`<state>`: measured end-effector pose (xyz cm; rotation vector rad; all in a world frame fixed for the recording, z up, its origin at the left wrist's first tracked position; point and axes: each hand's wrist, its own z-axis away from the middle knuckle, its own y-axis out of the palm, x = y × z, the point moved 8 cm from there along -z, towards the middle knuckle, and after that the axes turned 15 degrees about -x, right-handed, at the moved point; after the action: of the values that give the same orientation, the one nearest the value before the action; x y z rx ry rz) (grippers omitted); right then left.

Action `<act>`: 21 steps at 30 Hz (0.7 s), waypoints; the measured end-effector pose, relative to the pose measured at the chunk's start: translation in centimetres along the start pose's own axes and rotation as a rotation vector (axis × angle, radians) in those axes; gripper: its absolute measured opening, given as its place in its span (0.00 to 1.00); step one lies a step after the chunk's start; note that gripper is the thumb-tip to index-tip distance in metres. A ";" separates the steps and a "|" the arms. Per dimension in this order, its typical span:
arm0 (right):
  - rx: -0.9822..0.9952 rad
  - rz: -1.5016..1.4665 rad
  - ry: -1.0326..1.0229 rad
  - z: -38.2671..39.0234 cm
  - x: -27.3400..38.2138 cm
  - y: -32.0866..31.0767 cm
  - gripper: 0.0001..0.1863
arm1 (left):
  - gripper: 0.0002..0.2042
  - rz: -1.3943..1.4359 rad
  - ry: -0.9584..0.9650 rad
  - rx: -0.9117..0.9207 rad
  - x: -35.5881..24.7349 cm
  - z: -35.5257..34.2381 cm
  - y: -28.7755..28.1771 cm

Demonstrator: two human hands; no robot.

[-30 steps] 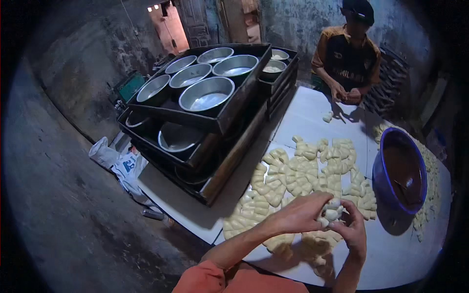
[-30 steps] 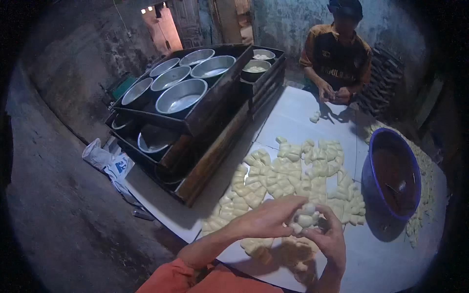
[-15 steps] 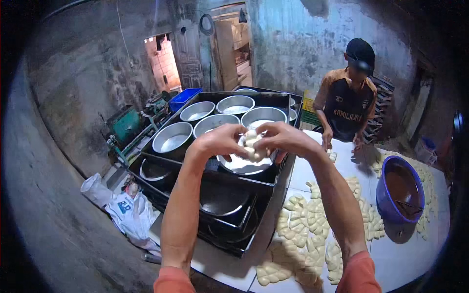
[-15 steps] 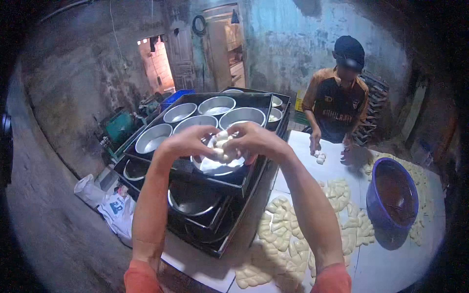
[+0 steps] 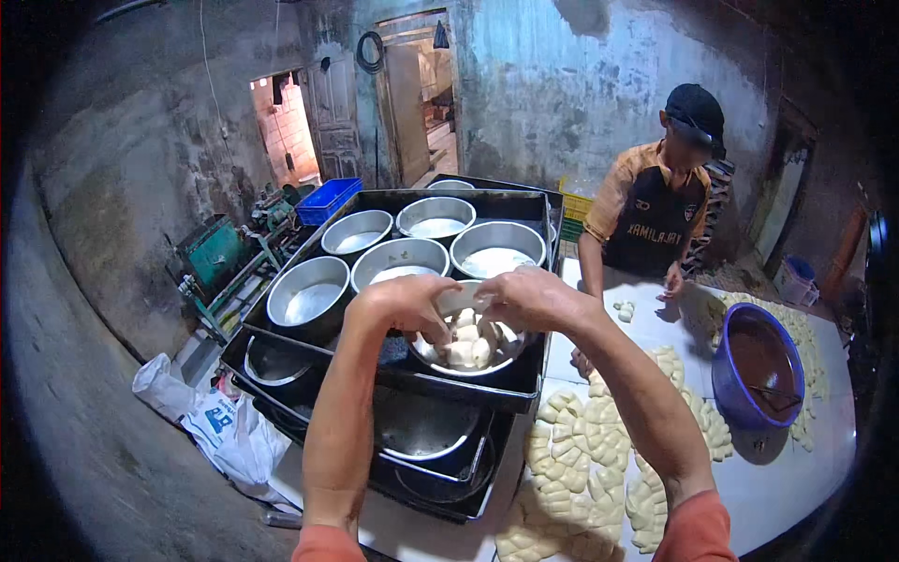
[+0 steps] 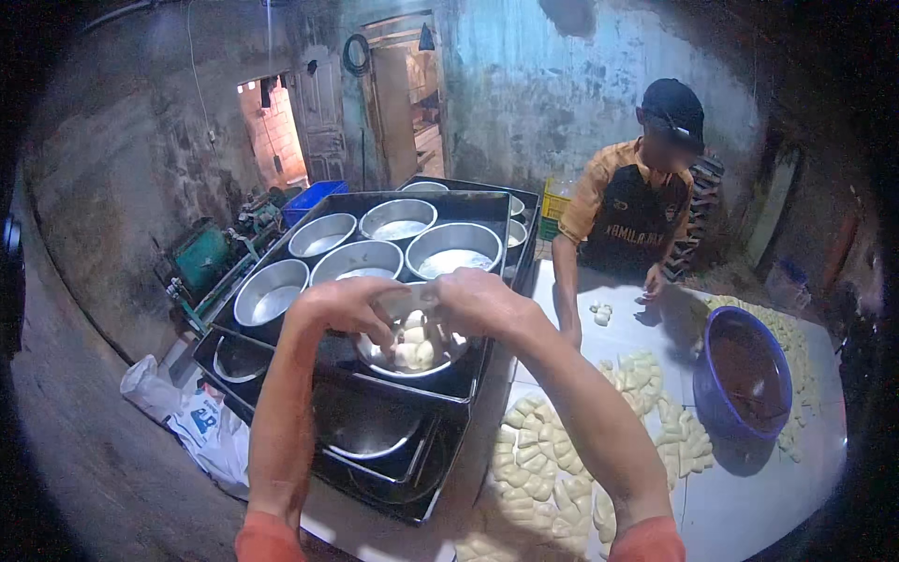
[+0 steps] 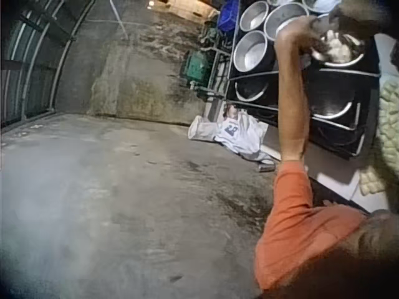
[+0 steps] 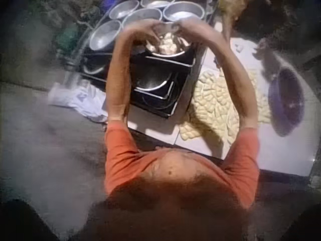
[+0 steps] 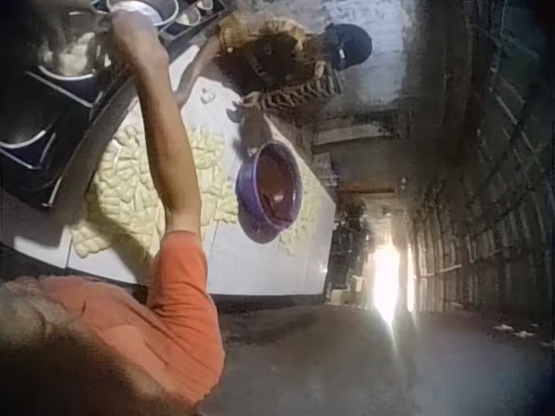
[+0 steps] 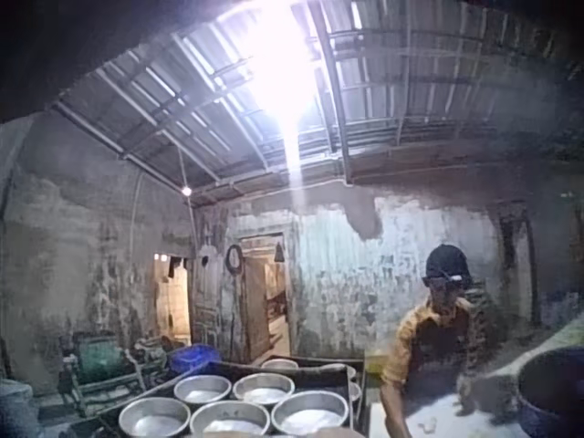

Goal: The person fills pieces of dough with a dark filling from a bowl using a spoon and then places the filled dough into round baking tins on a stack of trays.

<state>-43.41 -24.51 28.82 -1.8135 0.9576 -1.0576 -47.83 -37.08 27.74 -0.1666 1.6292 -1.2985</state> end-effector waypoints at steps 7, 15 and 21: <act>-0.580 -0.056 -0.137 2.5 0.5 -4.1 0.13 | 0.34 0.030 0.098 -0.302 -0.2 3.9 -2.7; -0.461 -0.401 0.611 5.8 -8.2 -2.3 0.43 | 0.14 0.041 0.095 -0.557 3.9 12.9 -4.7; -0.556 -0.631 0.576 5.5 -7.1 -1.3 0.39 | 0.11 -0.050 0.257 -0.618 5.7 13.9 -4.6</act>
<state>-40.74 -16.33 26.11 -2.4132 1.1094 -1.9242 -42.15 -51.69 29.10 -0.4291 2.2257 -0.8373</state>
